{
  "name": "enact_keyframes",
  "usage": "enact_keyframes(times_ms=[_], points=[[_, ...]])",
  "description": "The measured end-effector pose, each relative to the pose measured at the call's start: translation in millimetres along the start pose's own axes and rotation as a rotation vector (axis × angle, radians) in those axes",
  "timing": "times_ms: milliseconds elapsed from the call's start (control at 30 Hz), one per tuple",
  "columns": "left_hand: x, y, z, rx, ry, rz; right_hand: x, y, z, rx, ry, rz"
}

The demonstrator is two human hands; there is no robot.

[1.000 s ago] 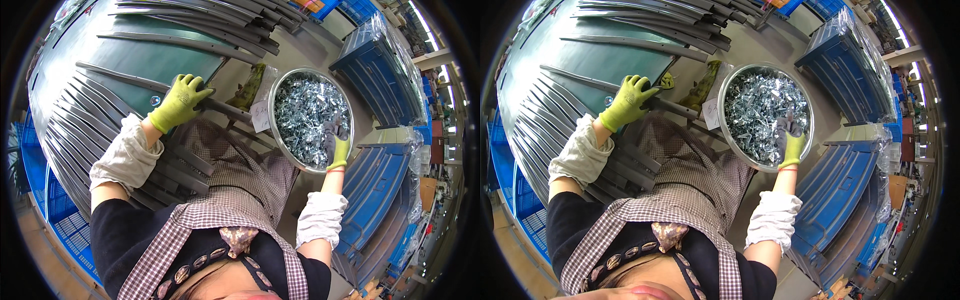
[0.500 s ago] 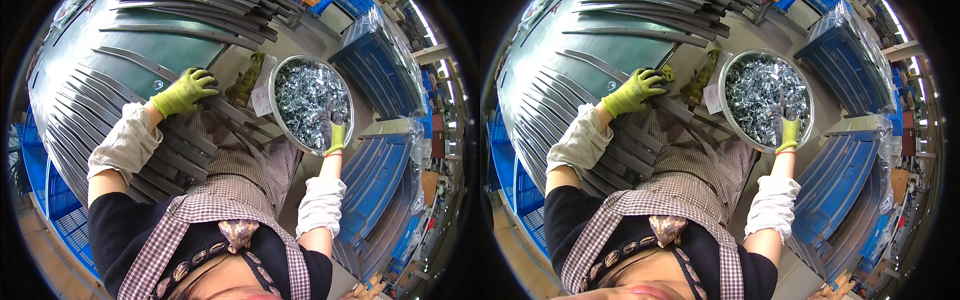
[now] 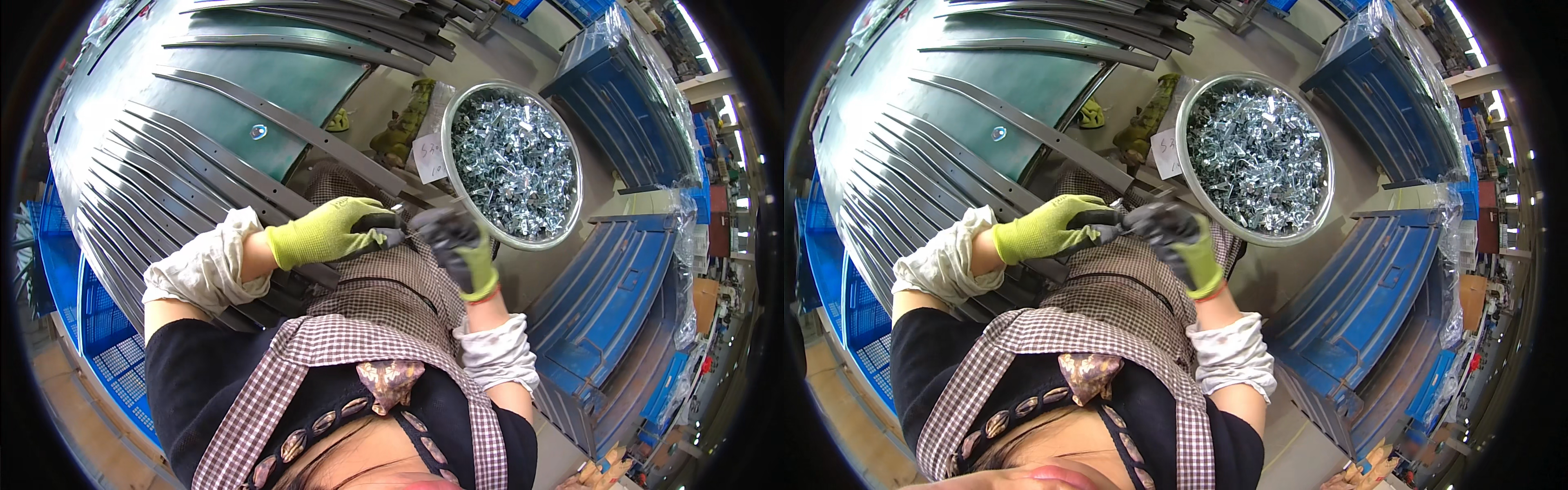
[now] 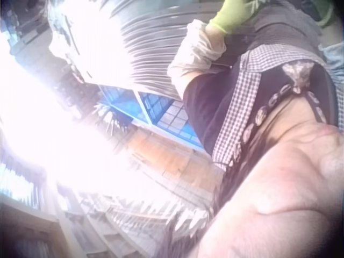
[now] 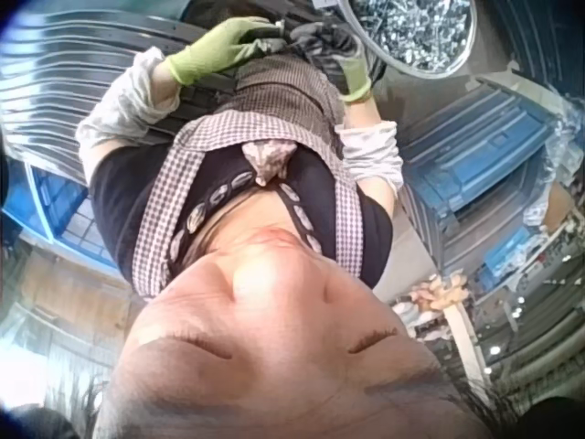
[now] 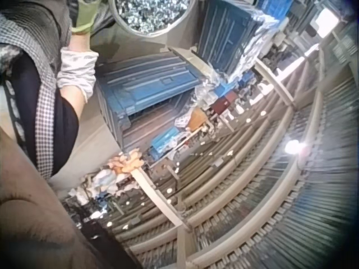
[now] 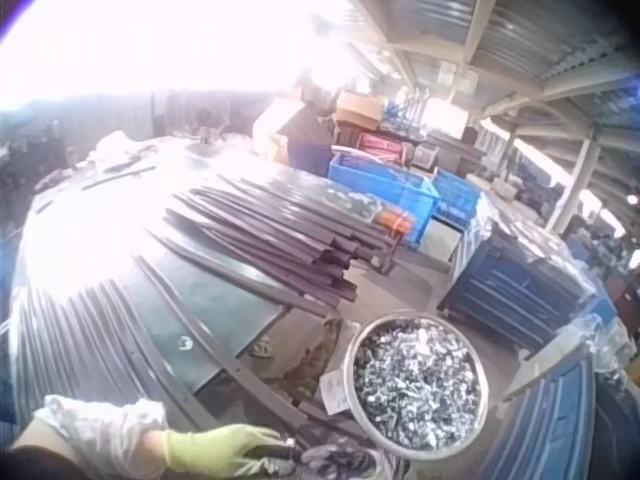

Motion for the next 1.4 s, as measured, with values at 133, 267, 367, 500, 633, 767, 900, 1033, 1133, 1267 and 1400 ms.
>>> enact_keyframes(times_ms=[133,267,367,500,633,767,900,1033,1133,1267,1400], points=[[-14,4,25,-0.265,-0.021,-0.105,38,3,-1,0.171,-0.201,0.013],[-8,2,13,0.407,0.841,-0.060,33,6,8,0.307,0.038,-0.030],[-4,3,0,0.514,0.980,-0.144,38,10,9,0.329,-0.156,0.015],[-8,10,1,0.556,0.943,-0.126,36,12,10,0.313,-0.364,-0.019],[-10,12,-5,0.548,0.964,-0.152,38,15,5,0.363,-0.134,-0.018],[-12,18,-12,0.483,0.940,-0.157,30,20,9,0.084,-0.829,0.025],[-27,32,-6,0.410,0.846,-0.159,23,28,7,-0.012,-1.127,0.142],[-67,49,-15,0.245,0.833,-0.030,15,34,3,-0.150,-1.416,0.234],[-82,48,-40,0.027,0.826,-0.113,15,40,8,-0.121,-1.409,0.182],[-83,51,-53,0.001,0.773,-0.191,7,54,21,-0.227,-1.371,0.105],[-83,50,-61,0.087,0.753,-0.121,-2,74,23,-0.240,-1.100,0.078]])
Point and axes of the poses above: each hand's wrist, its own y-axis towards the middle knuckle, its own x-axis out of the palm, z = x × y, the point moved 1 cm from there along y, towards the middle knuckle, and after that the axes turned 6 degrees about -y, right-handed, at the moved point
